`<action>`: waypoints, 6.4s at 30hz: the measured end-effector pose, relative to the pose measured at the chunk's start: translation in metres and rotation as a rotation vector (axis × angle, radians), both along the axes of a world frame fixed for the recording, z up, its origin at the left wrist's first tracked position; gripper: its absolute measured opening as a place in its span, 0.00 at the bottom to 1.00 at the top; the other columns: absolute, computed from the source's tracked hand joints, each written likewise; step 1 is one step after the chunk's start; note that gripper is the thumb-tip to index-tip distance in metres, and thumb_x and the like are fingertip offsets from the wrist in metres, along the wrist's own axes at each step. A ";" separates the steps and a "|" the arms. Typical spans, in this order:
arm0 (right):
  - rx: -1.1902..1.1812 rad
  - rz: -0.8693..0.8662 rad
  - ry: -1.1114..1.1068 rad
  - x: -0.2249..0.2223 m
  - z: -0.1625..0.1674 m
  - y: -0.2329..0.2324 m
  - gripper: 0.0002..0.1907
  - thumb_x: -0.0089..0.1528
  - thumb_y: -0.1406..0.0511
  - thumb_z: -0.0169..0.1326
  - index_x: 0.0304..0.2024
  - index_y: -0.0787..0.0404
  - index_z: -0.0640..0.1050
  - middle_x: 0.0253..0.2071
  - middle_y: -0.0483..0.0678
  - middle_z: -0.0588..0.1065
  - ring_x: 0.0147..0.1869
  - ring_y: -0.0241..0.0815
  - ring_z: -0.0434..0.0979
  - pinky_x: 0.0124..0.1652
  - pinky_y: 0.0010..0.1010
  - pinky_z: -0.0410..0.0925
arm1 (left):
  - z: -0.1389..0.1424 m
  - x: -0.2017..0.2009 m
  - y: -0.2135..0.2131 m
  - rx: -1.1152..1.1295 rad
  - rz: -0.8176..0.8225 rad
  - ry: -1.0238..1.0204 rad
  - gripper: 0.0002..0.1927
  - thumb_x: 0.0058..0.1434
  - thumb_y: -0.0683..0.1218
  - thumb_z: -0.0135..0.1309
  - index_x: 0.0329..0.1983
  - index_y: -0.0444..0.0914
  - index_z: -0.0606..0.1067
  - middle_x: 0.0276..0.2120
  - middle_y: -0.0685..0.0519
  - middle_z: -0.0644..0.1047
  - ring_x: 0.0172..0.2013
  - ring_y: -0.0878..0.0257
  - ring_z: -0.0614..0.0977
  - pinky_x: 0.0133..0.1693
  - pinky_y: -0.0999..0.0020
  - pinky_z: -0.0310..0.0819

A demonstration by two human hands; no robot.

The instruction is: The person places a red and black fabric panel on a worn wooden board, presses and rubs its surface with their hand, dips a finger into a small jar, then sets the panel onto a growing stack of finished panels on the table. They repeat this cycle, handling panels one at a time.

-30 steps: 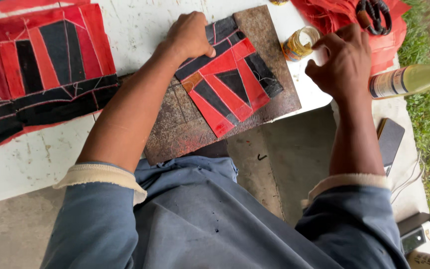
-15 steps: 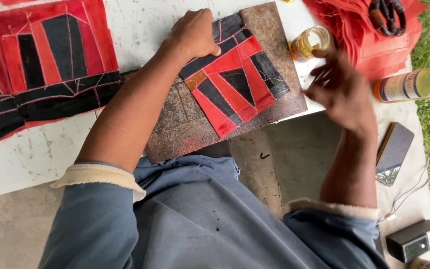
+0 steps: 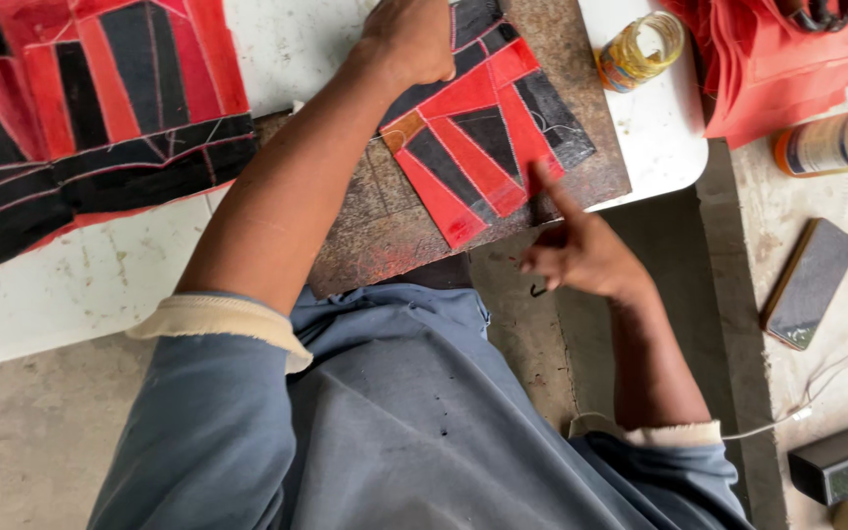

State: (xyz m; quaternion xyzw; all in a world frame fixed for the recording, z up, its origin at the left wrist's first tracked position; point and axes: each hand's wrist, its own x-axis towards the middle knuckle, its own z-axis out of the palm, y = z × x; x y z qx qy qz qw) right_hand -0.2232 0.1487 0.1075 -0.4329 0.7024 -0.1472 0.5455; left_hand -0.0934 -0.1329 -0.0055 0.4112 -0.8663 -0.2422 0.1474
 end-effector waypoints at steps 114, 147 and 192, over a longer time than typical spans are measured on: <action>-0.252 0.454 0.844 0.062 -0.039 0.028 0.47 0.55 0.62 0.56 0.75 0.36 0.56 0.22 0.57 0.77 0.26 0.58 0.79 0.29 0.47 0.72 | -0.003 0.090 0.145 0.326 0.254 0.588 0.26 0.54 0.43 0.61 0.54 0.34 0.65 0.43 0.38 0.81 0.48 0.39 0.83 0.46 0.51 0.79; -0.879 0.150 1.209 -0.137 -0.005 -0.055 0.17 0.54 0.63 0.70 0.45 0.53 0.83 0.50 0.51 0.72 0.57 0.55 0.71 0.55 0.44 0.67 | 0.007 0.099 0.149 0.316 0.226 0.535 0.26 0.53 0.43 0.62 0.53 0.34 0.65 0.46 0.36 0.80 0.50 0.36 0.79 0.48 0.48 0.76; -0.113 -0.186 -0.161 0.005 -0.024 0.032 0.57 0.52 0.76 0.48 0.78 0.43 0.40 0.37 0.56 0.82 0.26 0.38 0.77 0.27 0.31 0.74 | 0.001 0.098 0.147 0.281 0.226 0.504 0.31 0.54 0.43 0.63 0.58 0.32 0.63 0.47 0.34 0.79 0.50 0.35 0.80 0.49 0.48 0.76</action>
